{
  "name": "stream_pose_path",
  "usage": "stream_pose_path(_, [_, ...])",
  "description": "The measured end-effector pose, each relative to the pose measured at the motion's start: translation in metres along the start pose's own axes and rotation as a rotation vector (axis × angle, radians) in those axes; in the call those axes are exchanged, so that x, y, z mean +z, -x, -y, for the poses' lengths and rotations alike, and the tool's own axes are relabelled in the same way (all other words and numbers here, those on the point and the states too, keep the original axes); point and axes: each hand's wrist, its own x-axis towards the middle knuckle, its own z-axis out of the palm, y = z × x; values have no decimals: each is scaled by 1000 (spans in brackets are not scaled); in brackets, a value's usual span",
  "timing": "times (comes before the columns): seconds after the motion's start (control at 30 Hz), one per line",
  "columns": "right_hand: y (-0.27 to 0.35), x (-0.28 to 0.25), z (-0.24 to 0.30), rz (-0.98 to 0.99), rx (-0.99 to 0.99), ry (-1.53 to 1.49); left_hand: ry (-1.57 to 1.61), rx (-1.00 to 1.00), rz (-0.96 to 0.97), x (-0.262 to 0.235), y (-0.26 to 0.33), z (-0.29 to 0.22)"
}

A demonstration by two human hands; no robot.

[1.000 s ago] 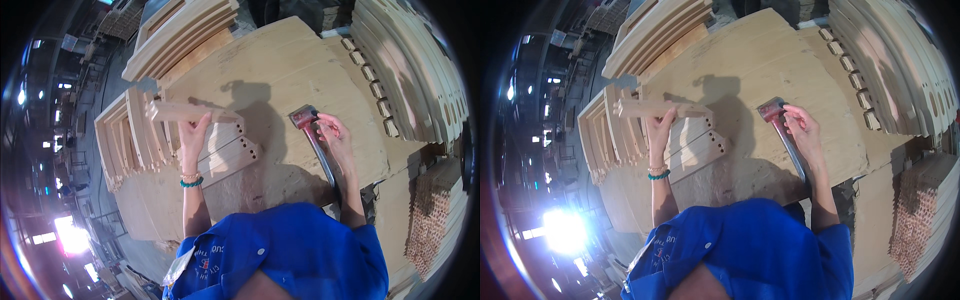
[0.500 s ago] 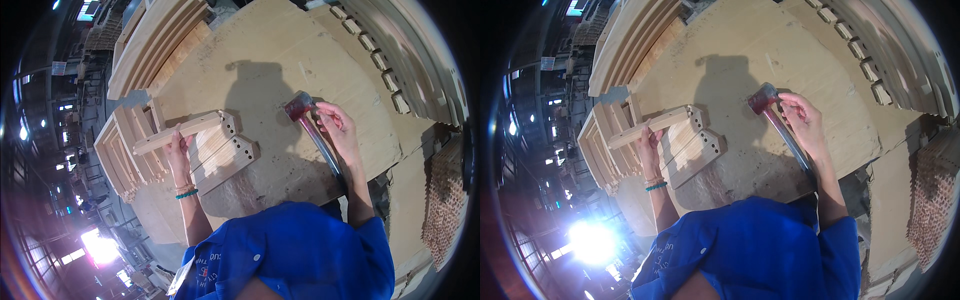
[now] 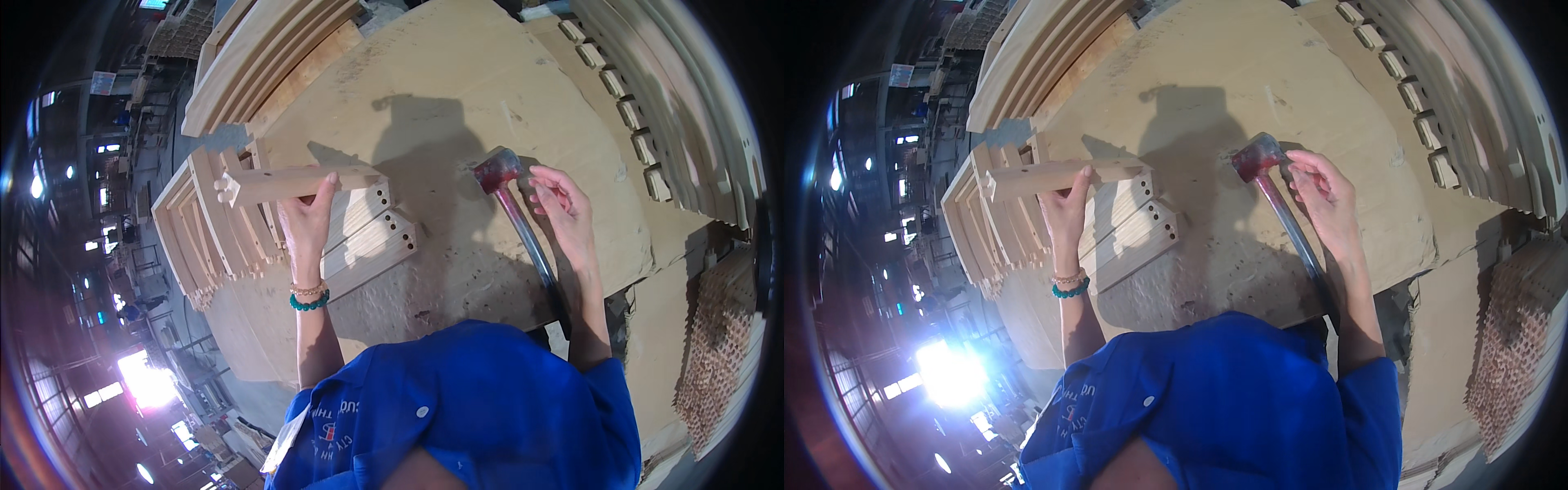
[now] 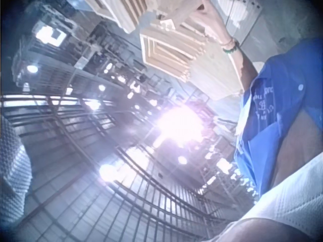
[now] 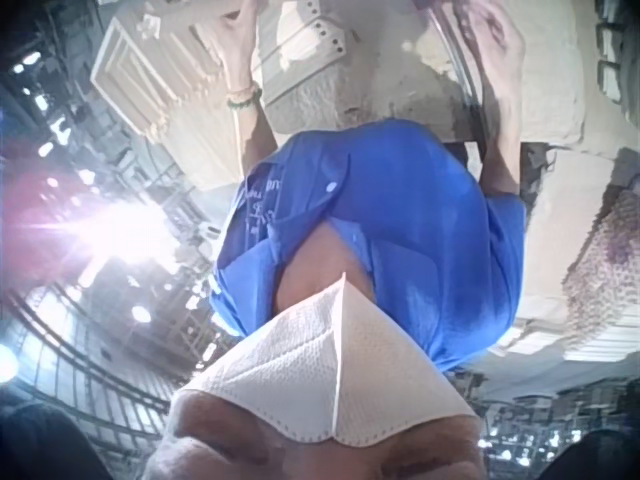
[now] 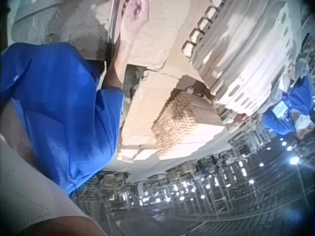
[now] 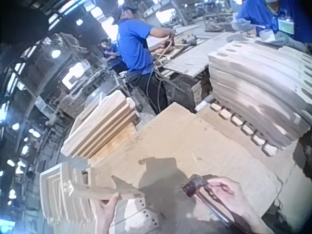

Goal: The person assembles wooden furniture frames by hand, using a rubber mallet to tap dowels into pre-drilled holes. They repeatedly pick up wooden slats and frame pieces, align them, and secure them together on a workbench in a factory setting.

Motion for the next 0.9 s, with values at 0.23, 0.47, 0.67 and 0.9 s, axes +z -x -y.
stream_pose_path(0.23, [4,3,4,18,-13,35,-29,-28,0,-5,-7,1])
stream_pose_path(0.47, [6,13,5,46,-22,39,306,-44,56,-15,-11,20])
stream_pose_path(0.67, [-31,76,21,286,-355,403,394,-116,114,-25,-28,3])
stream_pose_path(0.9, [-58,191,57,546,-1164,580,442,-310,147,-33,-31,6])
